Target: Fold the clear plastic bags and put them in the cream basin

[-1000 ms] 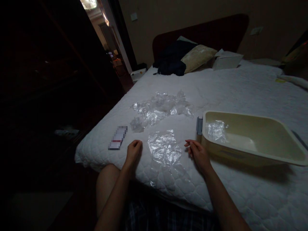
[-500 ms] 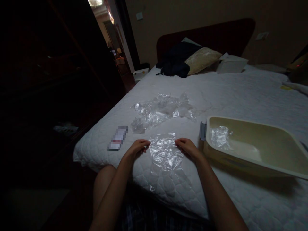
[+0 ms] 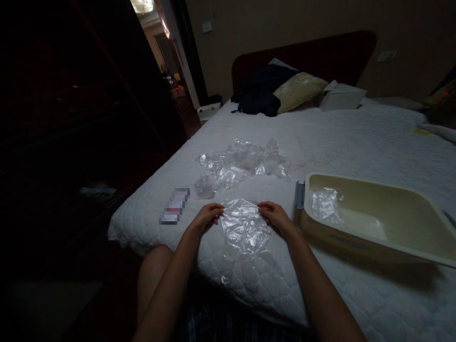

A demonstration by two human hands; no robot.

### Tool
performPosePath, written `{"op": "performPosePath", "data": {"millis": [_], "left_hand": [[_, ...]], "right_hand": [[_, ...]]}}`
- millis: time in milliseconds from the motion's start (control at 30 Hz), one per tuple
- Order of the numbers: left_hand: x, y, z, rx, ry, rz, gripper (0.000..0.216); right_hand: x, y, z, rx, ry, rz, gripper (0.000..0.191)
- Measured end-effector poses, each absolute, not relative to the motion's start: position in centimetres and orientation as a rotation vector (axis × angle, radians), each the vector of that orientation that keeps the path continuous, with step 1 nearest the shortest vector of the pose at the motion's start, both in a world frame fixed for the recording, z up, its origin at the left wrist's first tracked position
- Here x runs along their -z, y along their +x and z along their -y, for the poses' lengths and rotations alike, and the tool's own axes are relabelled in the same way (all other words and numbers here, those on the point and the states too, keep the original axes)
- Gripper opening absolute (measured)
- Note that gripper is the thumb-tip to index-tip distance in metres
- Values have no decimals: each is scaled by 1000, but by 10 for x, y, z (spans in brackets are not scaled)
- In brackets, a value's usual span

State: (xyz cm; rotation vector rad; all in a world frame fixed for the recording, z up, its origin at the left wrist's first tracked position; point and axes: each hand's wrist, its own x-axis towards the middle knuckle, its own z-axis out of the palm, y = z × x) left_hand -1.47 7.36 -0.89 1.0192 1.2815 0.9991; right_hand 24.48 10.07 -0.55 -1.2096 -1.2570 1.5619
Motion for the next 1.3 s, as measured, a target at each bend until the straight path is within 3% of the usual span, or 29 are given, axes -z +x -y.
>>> {"op": "performPosePath", "data": {"millis": [633, 1300], "left_hand": [[13, -12, -74, -1091, 973, -1266, 29], [6, -12, -70, -1064, 933, -1301, 23]], "right_hand": [[17, 235, -109, -1306, -1283, 1370, 32], [16, 245, -103, -1415, -1220, 1285, 33]]}}
